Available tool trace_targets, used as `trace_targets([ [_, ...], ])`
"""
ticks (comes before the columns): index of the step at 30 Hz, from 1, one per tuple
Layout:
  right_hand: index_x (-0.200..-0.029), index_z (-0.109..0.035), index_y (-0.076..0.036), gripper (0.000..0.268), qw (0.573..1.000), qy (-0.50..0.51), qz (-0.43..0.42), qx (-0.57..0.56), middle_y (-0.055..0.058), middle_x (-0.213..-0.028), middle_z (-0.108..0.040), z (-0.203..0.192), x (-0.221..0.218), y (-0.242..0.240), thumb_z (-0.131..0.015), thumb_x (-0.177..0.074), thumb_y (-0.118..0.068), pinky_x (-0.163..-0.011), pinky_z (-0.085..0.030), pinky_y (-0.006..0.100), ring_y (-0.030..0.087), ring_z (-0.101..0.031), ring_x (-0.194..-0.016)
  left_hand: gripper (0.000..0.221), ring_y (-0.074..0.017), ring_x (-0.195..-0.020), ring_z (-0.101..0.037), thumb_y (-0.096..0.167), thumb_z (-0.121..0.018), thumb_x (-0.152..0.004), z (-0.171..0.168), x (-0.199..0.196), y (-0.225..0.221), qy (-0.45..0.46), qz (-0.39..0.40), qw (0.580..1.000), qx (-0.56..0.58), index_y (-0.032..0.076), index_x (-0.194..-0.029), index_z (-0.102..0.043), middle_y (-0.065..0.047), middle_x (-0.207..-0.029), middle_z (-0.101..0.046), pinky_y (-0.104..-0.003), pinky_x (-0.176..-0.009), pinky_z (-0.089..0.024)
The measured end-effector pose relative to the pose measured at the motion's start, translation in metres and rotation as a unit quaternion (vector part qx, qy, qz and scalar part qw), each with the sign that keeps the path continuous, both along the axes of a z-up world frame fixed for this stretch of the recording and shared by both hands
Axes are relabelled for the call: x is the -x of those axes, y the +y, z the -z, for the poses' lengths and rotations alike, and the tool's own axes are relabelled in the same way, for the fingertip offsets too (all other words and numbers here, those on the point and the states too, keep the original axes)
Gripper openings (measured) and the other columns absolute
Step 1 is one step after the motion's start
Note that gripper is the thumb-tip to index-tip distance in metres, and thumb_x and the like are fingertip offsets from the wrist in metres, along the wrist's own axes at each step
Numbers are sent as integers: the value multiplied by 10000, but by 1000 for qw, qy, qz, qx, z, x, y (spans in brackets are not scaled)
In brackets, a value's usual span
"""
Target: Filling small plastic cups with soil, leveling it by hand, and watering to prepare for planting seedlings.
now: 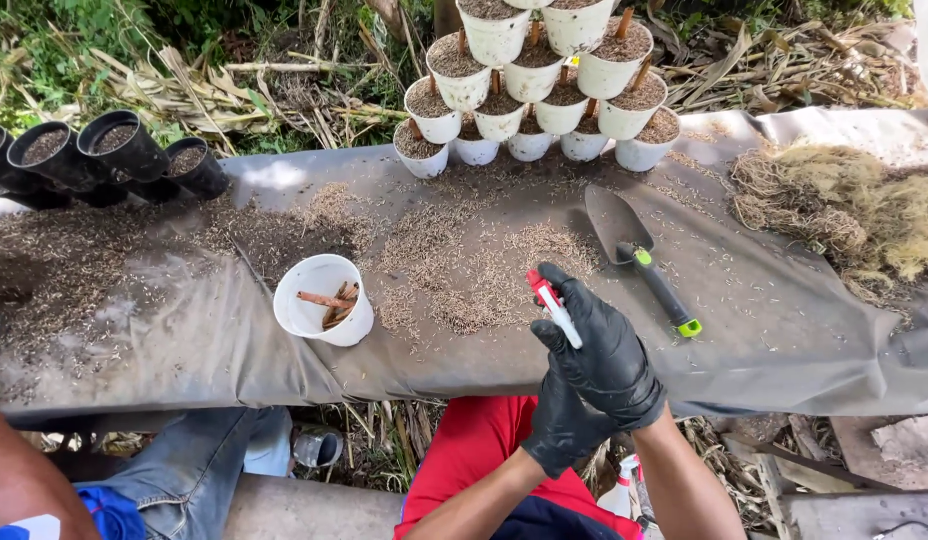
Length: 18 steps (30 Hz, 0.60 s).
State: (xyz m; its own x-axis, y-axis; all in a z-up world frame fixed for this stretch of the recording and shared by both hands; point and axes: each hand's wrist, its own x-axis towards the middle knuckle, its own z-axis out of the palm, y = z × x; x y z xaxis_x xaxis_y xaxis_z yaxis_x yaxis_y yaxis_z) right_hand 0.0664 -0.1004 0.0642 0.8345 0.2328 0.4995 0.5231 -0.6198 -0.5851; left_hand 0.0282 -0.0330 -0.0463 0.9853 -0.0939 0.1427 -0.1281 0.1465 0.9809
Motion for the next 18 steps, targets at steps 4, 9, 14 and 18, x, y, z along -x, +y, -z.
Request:
trace_targets([
  [4, -1431, -532, -78, 529, 994, 20, 37, -104, 93, -1119, -706, -35, 6, -9, -618, -914, -147, -876, -527, 372, 243, -693, -939, 645, -414, -1138, -665, 329, -712, -780, -87, -9, 12, -207, -47, 966, -147, 52, -1330, -523, -214, -1235, -655, -470, -932, -525],
  [9, -1383, -521, -42, 361, 926, -69, 76, -363, 92, -948, -640, -13, 9, -56, -558, -1052, -182, -700, -528, 261, 142, -619, -774, 1112, -430, -1217, -575, 434, -771, -620, -44, -36, -13, -250, -36, 924, -287, 13, -1546, -321, -202, -1519, -491, -537, -1041, -420],
  [14, -1173, -466, -74, 663, 902, -145, 207, -351, 111, -839, -546, -12, 28, -87, -428, -1089, -731, -1111, -569, 453, 251, -624, -780, 999, -434, -1067, -629, 432, -774, -676, -50, -32, -20, -331, 52, 906, -258, -11, -1485, -390, -237, -1206, -635, -516, -914, -495],
  [18, -1405, -450, 9, 696, 905, -114, 210, -351, 320, -1163, -642, 10, 26, -96, -401, -1122, -625, -1011, -575, 542, 381, -670, -1008, 1036, -406, -1134, -616, 549, -734, -688, -19, -26, -22, -297, 84, 906, -289, -16, -1494, -409, -211, -1274, -626, -522, -971, -457],
])
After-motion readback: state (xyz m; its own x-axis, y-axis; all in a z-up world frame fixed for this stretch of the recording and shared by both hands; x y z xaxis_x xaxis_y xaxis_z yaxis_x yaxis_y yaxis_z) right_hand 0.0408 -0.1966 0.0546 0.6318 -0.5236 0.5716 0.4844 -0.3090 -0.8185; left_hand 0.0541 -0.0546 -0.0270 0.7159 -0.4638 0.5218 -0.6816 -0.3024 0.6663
